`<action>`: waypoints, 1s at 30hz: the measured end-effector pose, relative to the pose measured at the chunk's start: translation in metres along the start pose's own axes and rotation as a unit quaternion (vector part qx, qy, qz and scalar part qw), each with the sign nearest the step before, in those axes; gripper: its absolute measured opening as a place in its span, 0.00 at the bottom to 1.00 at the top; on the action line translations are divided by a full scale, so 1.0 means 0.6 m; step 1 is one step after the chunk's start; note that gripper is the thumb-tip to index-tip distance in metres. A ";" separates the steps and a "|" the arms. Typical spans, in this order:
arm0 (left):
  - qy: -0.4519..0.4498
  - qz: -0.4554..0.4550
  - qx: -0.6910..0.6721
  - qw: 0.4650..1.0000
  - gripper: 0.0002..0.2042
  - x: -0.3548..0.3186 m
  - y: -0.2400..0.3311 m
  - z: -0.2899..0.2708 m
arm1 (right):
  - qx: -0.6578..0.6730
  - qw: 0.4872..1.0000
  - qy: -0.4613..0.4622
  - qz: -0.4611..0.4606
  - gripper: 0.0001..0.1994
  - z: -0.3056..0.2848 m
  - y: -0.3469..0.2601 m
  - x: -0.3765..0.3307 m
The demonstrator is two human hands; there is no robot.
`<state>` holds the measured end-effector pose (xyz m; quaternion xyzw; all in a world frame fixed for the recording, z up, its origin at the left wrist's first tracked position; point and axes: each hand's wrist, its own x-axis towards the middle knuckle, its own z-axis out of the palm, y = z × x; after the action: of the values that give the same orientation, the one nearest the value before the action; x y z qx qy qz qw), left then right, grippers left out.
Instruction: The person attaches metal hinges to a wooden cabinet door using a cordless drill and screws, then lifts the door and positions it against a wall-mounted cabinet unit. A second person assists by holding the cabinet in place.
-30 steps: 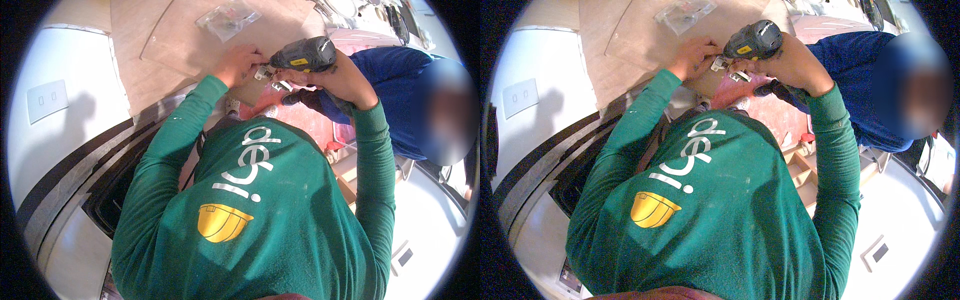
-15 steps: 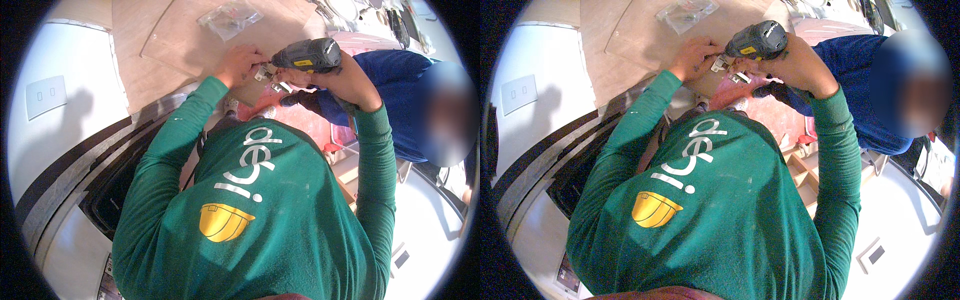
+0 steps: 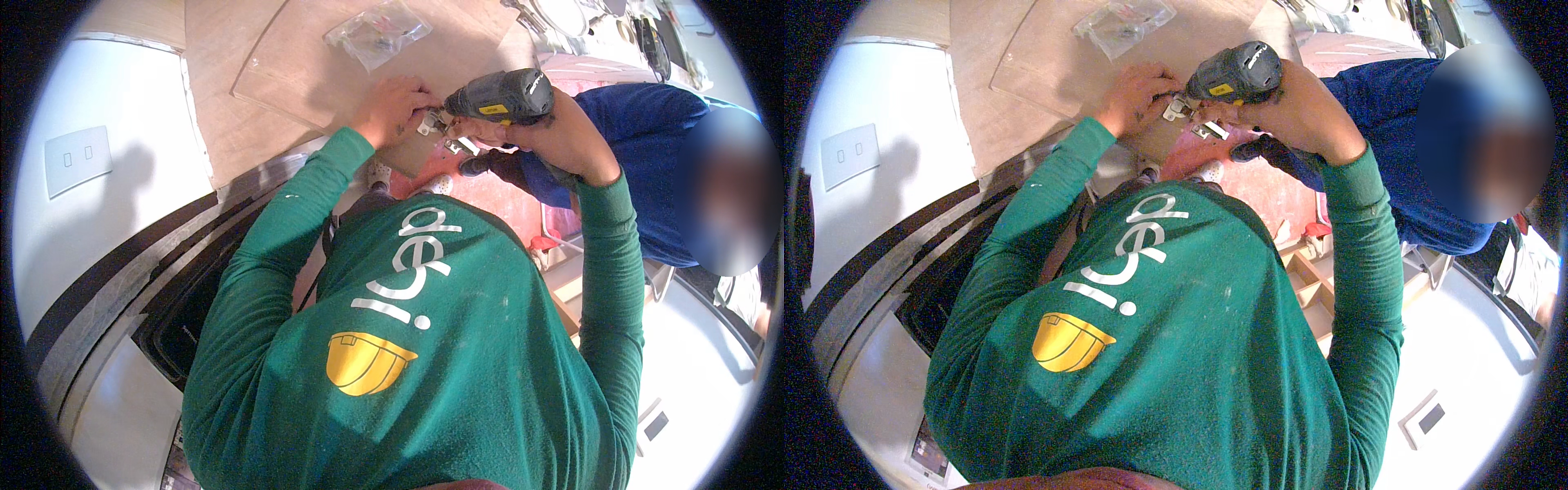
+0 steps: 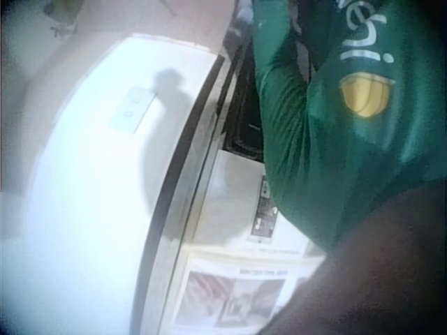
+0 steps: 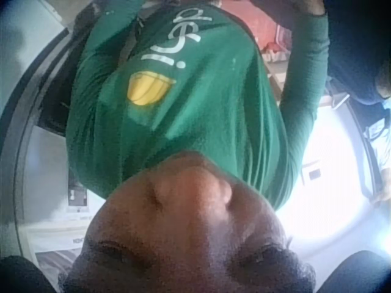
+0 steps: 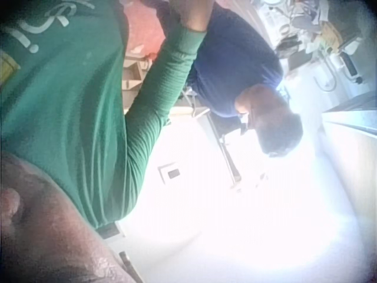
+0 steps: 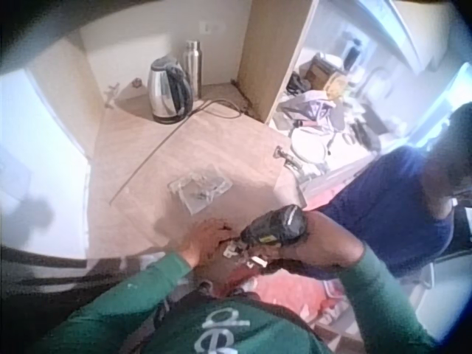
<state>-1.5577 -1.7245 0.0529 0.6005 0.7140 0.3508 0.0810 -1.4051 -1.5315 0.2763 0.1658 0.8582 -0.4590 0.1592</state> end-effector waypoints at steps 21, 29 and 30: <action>0.002 -0.009 -0.017 1.000 0.13 -0.003 0.002 0.002 | -0.003 0.999 0.016 -0.035 0.22 0.010 0.022 0.009; 0.020 -0.010 -0.028 0.999 0.12 -0.003 0.005 0.001 | -0.148 0.984 -0.033 -0.095 0.25 -0.014 -0.001 0.032; 0.019 -0.014 -0.034 0.999 0.12 -0.002 0.005 0.001 | -0.152 0.982 -0.032 -0.111 0.26 -0.015 0.002 0.035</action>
<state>-1.5544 -1.7255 0.0539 0.5805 0.7115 0.3850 0.0930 -1.4243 -1.5201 0.2713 0.0287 0.9254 -0.3430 0.1585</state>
